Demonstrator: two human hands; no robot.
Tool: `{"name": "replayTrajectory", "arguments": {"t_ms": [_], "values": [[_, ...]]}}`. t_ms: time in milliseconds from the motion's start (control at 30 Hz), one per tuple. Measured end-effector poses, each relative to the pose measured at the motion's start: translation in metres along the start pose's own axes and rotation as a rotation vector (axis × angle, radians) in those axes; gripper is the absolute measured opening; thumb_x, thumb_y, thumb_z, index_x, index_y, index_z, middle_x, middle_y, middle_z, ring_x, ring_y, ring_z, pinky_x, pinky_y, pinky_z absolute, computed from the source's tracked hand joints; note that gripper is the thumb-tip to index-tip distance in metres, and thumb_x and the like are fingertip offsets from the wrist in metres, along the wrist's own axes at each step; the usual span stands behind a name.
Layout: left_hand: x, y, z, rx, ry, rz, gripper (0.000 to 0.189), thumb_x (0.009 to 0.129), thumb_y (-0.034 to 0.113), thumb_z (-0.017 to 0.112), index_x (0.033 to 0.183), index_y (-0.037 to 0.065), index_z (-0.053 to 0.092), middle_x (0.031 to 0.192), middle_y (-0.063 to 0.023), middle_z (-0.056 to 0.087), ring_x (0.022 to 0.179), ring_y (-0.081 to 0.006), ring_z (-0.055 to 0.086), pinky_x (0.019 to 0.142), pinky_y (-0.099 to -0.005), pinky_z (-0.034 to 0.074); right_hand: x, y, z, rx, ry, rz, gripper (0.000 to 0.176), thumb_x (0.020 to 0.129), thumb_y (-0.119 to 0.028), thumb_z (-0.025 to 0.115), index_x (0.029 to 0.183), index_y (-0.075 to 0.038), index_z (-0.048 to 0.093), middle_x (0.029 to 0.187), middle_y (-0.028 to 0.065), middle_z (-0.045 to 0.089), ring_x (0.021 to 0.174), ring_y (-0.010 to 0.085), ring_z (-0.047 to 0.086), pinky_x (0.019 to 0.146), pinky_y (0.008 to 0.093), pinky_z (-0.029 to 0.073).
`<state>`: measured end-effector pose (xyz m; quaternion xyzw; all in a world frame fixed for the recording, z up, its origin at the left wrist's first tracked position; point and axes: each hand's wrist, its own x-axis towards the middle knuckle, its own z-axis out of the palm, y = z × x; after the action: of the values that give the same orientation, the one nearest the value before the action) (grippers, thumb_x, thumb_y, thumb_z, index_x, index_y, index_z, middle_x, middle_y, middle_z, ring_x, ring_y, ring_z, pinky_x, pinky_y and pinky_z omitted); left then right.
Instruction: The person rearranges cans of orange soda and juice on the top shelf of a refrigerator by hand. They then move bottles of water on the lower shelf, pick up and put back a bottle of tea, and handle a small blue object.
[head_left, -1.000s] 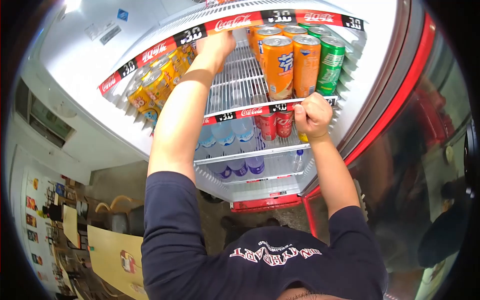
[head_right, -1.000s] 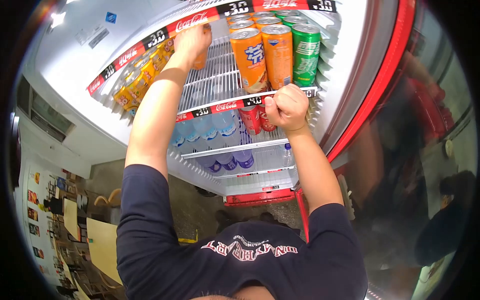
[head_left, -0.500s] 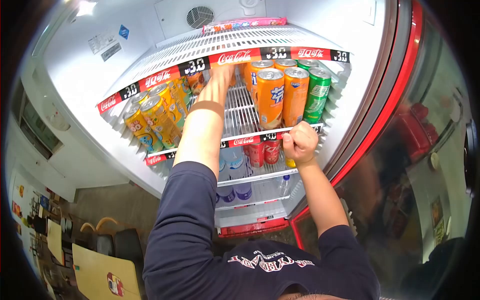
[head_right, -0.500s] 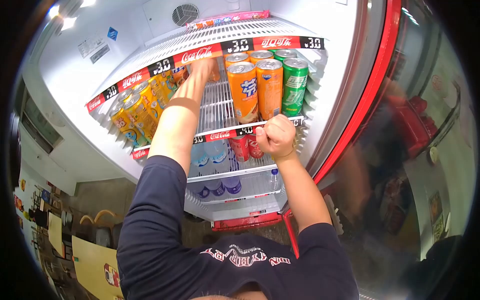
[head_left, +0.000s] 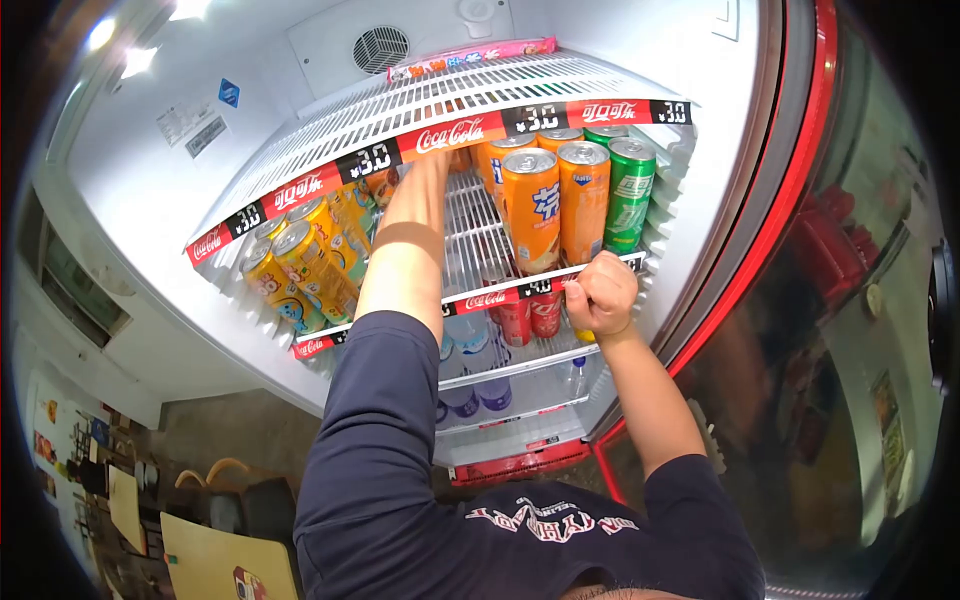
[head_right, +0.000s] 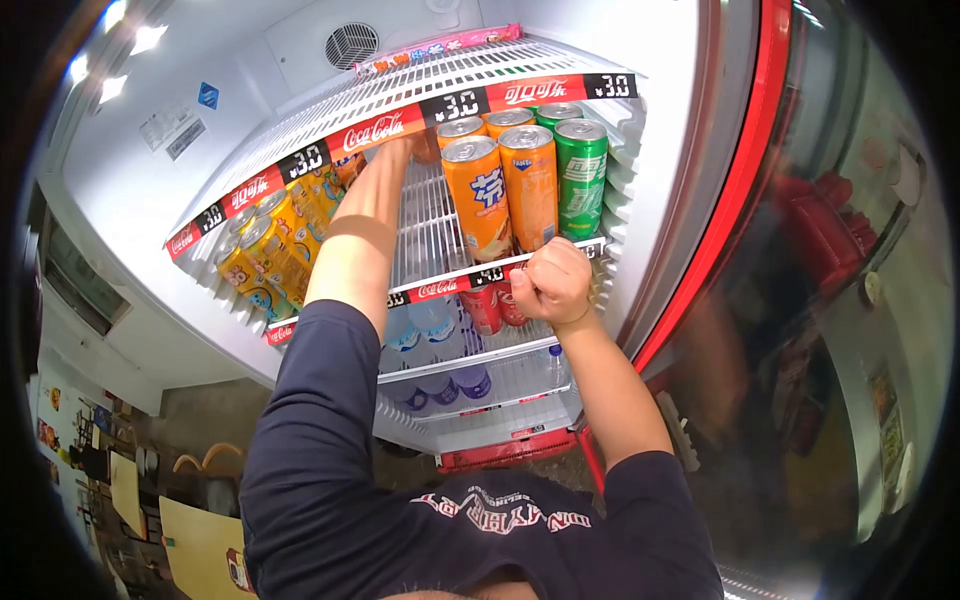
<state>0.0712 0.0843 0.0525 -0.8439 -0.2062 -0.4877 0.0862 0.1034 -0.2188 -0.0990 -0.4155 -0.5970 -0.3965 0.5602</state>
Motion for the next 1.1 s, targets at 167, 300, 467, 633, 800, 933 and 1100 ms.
{"name": "replayTrajectory", "arguments": {"t_ms": [167, 300, 467, 633, 800, 933, 1100], "values": [[0.008, -0.009, -0.006, 0.030, -0.031, 0.049, 0.050, 0.082, 0.026, 0.071, 0.127, 0.007, 0.063, 0.131, -0.0210, 0.062, 0.123, -0.0404, 0.057, 0.104, -0.0503, 0.045, -0.002, 0.002, 0.000, 0.015, 0.004, -0.009, 0.032, 0.077, -0.007, 0.070, 0.058, -0.009, 0.045, 0.058, 0.0057, 0.051, 0.050, 0.0249, 0.049, 0.050, 0.0360, 0.037], [0.004, -0.022, -0.022, 0.083, -0.065, 0.076, 0.051, 0.083, 0.028, 0.071, 0.128, 0.007, 0.063, 0.132, -0.0205, 0.062, 0.124, -0.0401, 0.056, 0.105, -0.0500, 0.044, -0.001, 0.001, 0.000, 0.026, 0.013, -0.008, 0.031, 0.076, -0.005, 0.070, 0.058, -0.008, 0.046, 0.058, 0.0064, 0.050, 0.050, 0.0259, 0.048, 0.050, 0.0366, 0.037], [0.001, -0.034, -0.029, 0.114, -0.082, 0.086, 0.051, 0.084, 0.030, 0.071, 0.129, 0.008, 0.062, 0.134, -0.0199, 0.061, 0.125, -0.0397, 0.056, 0.106, -0.0497, 0.044, -0.006, 0.001, 0.000, 0.030, 0.007, 0.013, 0.030, 0.077, -0.004, 0.071, 0.059, -0.007, 0.047, 0.058, 0.0068, 0.047, 0.050, 0.0261, 0.047, 0.050, 0.0368, 0.037], [-0.008, -0.039, -0.038, 0.125, -0.067, 0.101, 0.052, 0.085, 0.032, 0.070, 0.131, 0.009, 0.062, 0.135, -0.0193, 0.060, 0.126, -0.0392, 0.055, 0.107, -0.0493, 0.043, -0.003, 0.000, 0.001, 0.036, 0.013, 0.016, 0.030, 0.077, -0.004, 0.070, 0.058, -0.006, 0.047, 0.058, 0.0070, 0.047, 0.051, 0.0255, 0.047, 0.051, 0.0361, 0.038], [-0.013, -0.042, -0.025, 0.109, -0.015, 0.140, 0.053, 0.086, 0.034, 0.070, 0.132, 0.010, 0.061, 0.137, -0.0186, 0.060, 0.128, -0.0388, 0.054, 0.108, -0.0489, 0.043, -0.005, 0.001, 0.002, 0.045, 0.031, 0.024, 0.028, 0.077, -0.004, 0.070, 0.059, -0.006, 0.049, 0.058, 0.0068, 0.048, 0.051, 0.0251, 0.049, 0.051, 0.0357, 0.039], [-0.010, -0.047, -0.007, 0.088, 0.012, 0.164, 0.054, 0.086, 0.036, 0.070, 0.133, 0.010, 0.061, 0.138, -0.0181, 0.059, 0.129, -0.0385, 0.054, 0.108, -0.0486, 0.043, -0.004, -0.001, 0.000, 0.050, 0.014, 0.044, 0.028, 0.077, -0.004, 0.070, 0.059, -0.006, 0.049, 0.058, 0.0069, 0.048, 0.051, 0.0251, 0.049, 0.051, 0.0355, 0.039], [0.001, -0.046, 0.013, 0.012, -0.010, 0.145, 0.050, 0.096, 0.045, 0.056, 0.133, 0.012, 0.062, 0.138, -0.0149, 0.060, 0.129, -0.0372, 0.054, 0.107, -0.0481, 0.043, -0.005, -0.001, 0.000, 0.024, -0.003, 0.039, 0.029, 0.077, -0.004, 0.070, 0.059, -0.007, 0.049, 0.058, 0.0068, 0.048, 0.051, 0.0250, 0.049, 0.051, 0.0353, 0.039]]}}
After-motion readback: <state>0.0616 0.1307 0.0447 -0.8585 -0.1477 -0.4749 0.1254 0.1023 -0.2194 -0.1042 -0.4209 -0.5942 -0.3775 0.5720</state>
